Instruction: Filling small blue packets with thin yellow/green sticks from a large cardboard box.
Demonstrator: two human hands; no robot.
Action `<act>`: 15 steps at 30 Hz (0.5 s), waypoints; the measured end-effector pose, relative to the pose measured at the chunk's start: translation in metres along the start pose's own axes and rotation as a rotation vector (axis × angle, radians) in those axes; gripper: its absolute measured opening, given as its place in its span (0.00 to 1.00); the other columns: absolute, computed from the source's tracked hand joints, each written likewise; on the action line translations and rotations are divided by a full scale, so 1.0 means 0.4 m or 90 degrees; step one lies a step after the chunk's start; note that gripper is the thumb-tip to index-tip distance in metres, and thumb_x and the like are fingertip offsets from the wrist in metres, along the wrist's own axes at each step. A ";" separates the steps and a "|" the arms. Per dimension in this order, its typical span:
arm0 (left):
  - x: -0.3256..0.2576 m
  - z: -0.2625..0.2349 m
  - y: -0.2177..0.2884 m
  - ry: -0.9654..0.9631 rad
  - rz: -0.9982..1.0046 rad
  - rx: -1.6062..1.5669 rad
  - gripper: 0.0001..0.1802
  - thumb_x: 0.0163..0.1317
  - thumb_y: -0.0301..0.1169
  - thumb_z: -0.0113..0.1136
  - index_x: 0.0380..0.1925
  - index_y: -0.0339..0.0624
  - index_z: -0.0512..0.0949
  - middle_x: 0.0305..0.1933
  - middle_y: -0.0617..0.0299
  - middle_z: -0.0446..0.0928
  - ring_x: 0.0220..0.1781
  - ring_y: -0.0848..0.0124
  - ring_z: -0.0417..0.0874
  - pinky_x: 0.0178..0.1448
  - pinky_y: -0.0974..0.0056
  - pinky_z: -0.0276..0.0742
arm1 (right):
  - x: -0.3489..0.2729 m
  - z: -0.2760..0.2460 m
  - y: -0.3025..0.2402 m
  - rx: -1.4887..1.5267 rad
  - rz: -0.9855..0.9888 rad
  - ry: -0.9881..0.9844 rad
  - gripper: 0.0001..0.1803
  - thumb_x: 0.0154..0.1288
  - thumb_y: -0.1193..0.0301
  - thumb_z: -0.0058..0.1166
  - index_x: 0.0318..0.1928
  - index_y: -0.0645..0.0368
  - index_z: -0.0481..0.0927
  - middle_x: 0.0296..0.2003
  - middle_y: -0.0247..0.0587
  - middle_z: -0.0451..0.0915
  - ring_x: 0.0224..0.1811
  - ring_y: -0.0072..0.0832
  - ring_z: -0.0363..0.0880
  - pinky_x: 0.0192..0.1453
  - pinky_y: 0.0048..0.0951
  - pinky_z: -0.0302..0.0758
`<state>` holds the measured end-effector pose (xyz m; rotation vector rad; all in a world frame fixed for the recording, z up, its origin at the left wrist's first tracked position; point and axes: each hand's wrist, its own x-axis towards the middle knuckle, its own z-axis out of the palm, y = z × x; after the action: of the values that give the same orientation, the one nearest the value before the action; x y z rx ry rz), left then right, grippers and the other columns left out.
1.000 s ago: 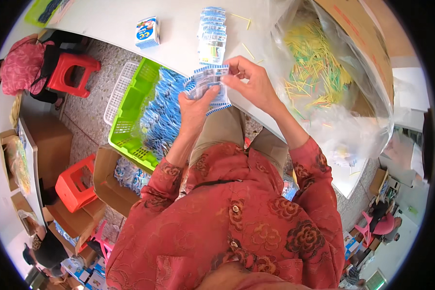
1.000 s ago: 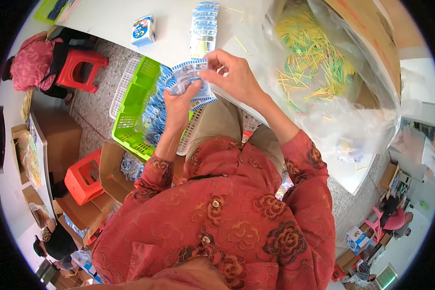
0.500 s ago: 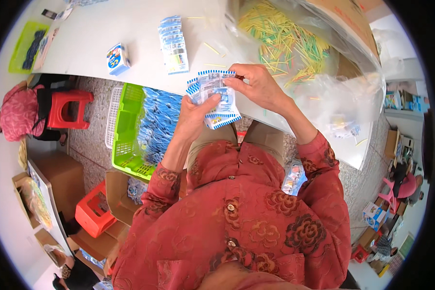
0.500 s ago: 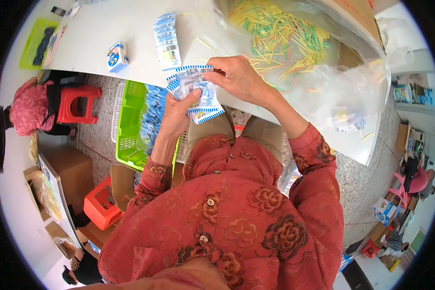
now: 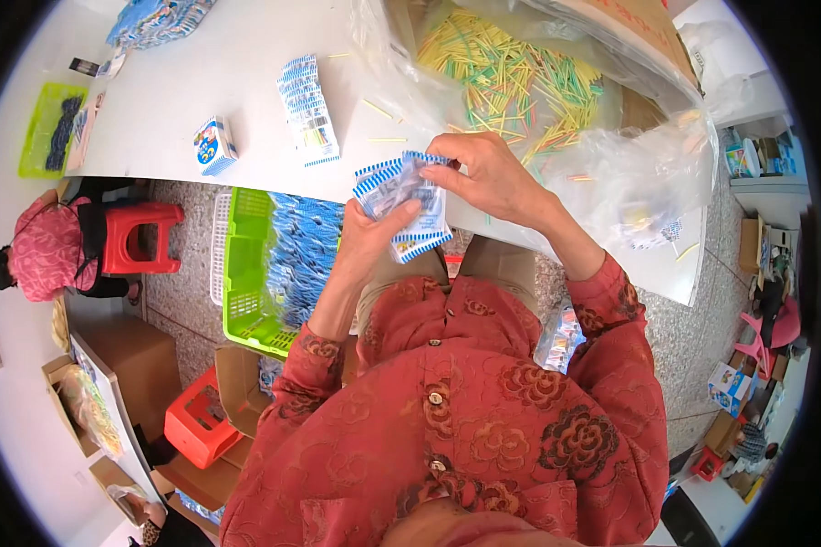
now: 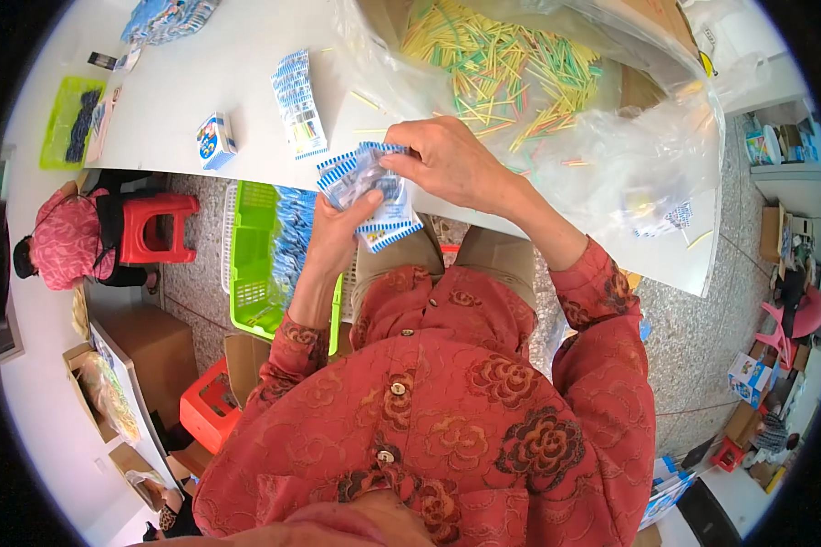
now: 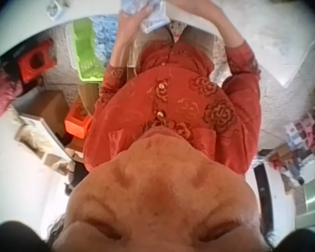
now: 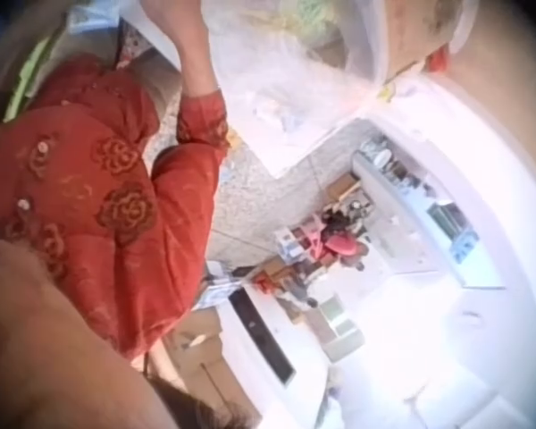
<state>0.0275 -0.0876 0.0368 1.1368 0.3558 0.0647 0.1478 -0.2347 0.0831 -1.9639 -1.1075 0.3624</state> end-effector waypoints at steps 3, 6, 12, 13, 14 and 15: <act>0.004 -0.003 0.005 -0.022 -0.011 -0.027 0.17 0.52 0.22 0.61 0.45 0.34 0.74 0.41 0.59 0.79 0.41 0.75 0.79 0.45 0.68 0.76 | 0.001 -0.007 0.000 -0.004 -0.026 -0.003 0.06 0.57 0.73 0.54 0.32 0.64 0.76 0.25 0.44 0.76 0.26 0.34 0.74 0.31 0.30 0.69; 0.003 -0.001 0.013 -0.032 0.000 -0.002 0.17 0.52 0.19 0.60 0.44 0.35 0.74 0.40 0.60 0.79 0.39 0.75 0.79 0.44 0.69 0.77 | -0.008 -0.005 -0.004 0.024 -0.033 0.000 0.06 0.55 0.76 0.54 0.34 0.63 0.75 0.27 0.43 0.76 0.29 0.35 0.75 0.33 0.29 0.70; 0.007 0.002 0.011 -0.004 0.052 0.069 0.16 0.49 0.16 0.60 0.40 0.36 0.76 0.38 0.63 0.79 0.37 0.75 0.79 0.42 0.70 0.77 | -0.012 -0.009 -0.022 0.053 -0.016 0.019 0.10 0.53 0.78 0.55 0.38 0.62 0.75 0.31 0.39 0.76 0.31 0.29 0.75 0.37 0.29 0.72; 0.008 0.002 0.009 0.008 0.067 0.077 0.16 0.49 0.16 0.60 0.40 0.36 0.76 0.38 0.63 0.79 0.37 0.75 0.79 0.42 0.70 0.76 | -0.011 -0.011 -0.026 0.045 -0.001 0.033 0.10 0.53 0.78 0.55 0.38 0.61 0.75 0.32 0.39 0.76 0.32 0.27 0.75 0.37 0.29 0.72; 0.008 0.005 0.008 0.010 0.067 0.076 0.16 0.49 0.16 0.60 0.40 0.36 0.76 0.38 0.63 0.79 0.37 0.75 0.79 0.42 0.70 0.76 | -0.013 -0.010 -0.036 0.045 -0.002 0.031 0.10 0.53 0.78 0.55 0.38 0.61 0.75 0.32 0.39 0.76 0.32 0.27 0.75 0.37 0.29 0.72; 0.009 0.011 0.006 0.029 0.078 0.061 0.15 0.49 0.17 0.60 0.39 0.35 0.77 0.37 0.62 0.79 0.36 0.76 0.79 0.42 0.70 0.77 | -0.016 -0.008 -0.049 0.032 -0.032 0.088 0.12 0.52 0.78 0.57 0.39 0.60 0.75 0.34 0.38 0.76 0.33 0.28 0.75 0.38 0.28 0.72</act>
<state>0.0326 -0.0895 0.0399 1.2535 0.3322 0.1828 0.1348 -0.2363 0.0994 -1.8842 -1.0463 0.2213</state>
